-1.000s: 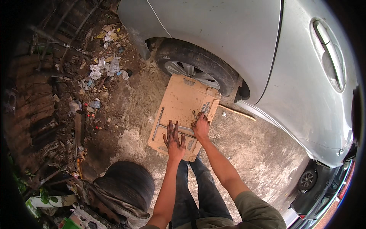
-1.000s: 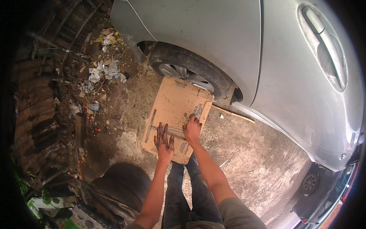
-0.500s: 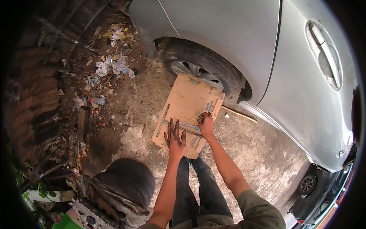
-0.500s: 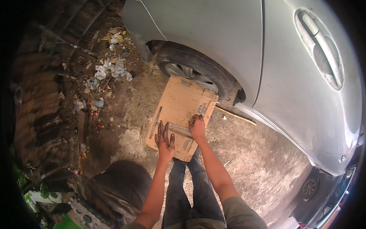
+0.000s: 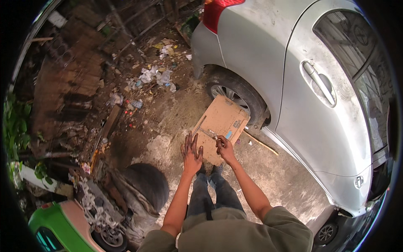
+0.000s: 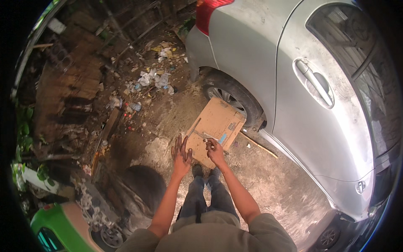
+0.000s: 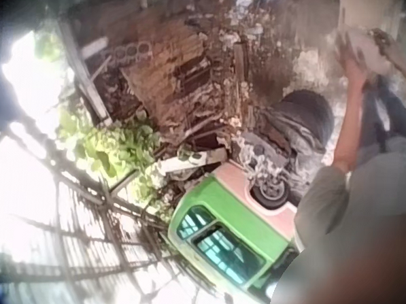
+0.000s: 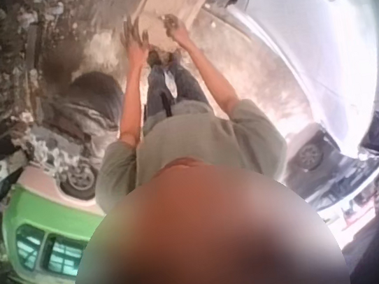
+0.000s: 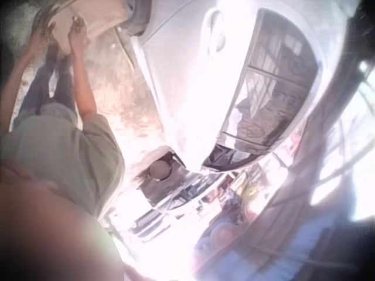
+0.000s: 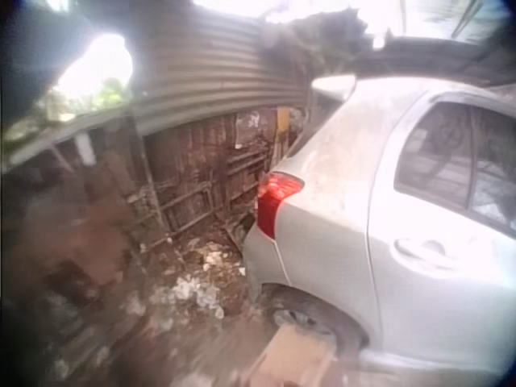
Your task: The person uses a wrench to loosen and remove a bolt from a car engine block resting on the ground. After removing the bolt, the person places it on a cardboard box next to a white car.
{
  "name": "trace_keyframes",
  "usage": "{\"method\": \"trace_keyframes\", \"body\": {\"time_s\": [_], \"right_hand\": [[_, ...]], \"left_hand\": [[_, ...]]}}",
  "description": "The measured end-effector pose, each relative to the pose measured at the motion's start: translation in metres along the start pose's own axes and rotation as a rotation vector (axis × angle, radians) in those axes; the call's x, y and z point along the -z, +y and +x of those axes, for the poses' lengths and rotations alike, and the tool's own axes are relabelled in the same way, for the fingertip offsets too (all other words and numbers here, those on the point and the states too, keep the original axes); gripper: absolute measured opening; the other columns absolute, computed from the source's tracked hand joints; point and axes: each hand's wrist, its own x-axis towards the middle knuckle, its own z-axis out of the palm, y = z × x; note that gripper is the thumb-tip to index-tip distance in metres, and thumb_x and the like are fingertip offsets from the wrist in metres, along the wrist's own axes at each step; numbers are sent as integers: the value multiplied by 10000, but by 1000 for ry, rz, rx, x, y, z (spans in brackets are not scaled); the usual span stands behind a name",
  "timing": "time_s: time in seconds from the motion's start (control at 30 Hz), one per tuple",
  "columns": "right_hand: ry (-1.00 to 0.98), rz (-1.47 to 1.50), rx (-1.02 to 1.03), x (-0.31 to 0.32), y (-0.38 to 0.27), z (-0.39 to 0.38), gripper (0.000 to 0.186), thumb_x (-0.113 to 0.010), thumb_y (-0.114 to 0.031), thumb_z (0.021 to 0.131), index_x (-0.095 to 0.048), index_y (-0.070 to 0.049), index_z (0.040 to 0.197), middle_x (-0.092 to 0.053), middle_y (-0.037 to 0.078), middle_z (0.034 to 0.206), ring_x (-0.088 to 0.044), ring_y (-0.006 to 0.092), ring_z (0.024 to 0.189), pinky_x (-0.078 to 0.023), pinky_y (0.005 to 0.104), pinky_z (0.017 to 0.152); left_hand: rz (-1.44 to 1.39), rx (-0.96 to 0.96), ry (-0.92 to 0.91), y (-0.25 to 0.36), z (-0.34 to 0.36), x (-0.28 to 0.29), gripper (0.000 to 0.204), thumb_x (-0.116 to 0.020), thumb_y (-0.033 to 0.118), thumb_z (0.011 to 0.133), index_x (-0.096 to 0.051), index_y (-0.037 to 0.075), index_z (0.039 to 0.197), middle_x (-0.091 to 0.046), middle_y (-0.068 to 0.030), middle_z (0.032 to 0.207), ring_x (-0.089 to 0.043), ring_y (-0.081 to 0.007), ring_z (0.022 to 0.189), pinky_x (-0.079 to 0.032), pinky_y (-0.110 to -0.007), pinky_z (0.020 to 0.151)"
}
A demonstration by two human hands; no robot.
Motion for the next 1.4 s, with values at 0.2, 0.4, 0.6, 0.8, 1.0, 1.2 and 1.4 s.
{"method": "trace_keyframes", "body": {"time_s": [0.2,0.4,0.6,0.8,1.0,1.2,1.4], "right_hand": [[-89,-136,161,-35,-32,-74,293,-553,-167,1054,-621,38,1251,-606,73,787,-530,108,519,-436,276,492],[-118,-249,160,-67,-21,-127,257,-565,-185,1035,-659,-2,1190,-657,99,770,-634,149,700,-490,331,619],[-316,-261,308,-120,-9,-153,253,-529,-176,1046,-542,-30,1253,-624,87,745,-572,128,637,-453,306,595],[-454,-277,330,-203,10,-195,340,-563,-296,1054,-499,-45,1274,-598,46,740,-421,63,479,-353,248,490],[-526,-211,236,-308,67,-282,238,-515,-158,1061,-515,-74,1284,-629,41,828,-395,40,463,-334,234,436],[-630,-361,275,-366,94,-350,289,-552,-86,1032,-529,-91,1320,-644,50,875,-443,64,496,-375,270,489],[-712,-521,201,-394,79,-371,365,-596,-36,968,-568,-103,1326,-664,89,939,-645,189,727,-502,359,669]], "left_hand": [[-22,61,85,-4,-79,49,586,-509,267,1034,-352,161,1589,-227,-127,1685,-185,-344,1557,-114,-593,1227],[-97,143,143,-10,-146,60,573,-493,290,1040,-365,159,1583,-237,-139,1680,-181,-340,1560,-117,-589,1225],[-97,161,272,-27,-190,102,574,-475,304,1050,-350,168,1594,-214,-124,1693,-165,-342,1567,-117,-589,1225],[-54,266,438,-69,-281,164,576,-441,342,1062,-332,188,1606,-207,-97,1700,-163,-321,1571,-98,-578,1233],[46,356,509,-124,-401,219,579,-439,349,1062,-337,181,1606,-222,-86,1697,-171,-296,1572,-91,-546,1240],[45,431,612,-151,-481,252,572,-421,372,1063,-370,134,1579,-243,-106,1688,-211,-322,1557,-115,-563,1234],[28,474,676,-158,-500,258,569,-405,386,1076,-355,142,1587,-242,-106,1687,-213,-316,1556,-127,-566,1232]]}}
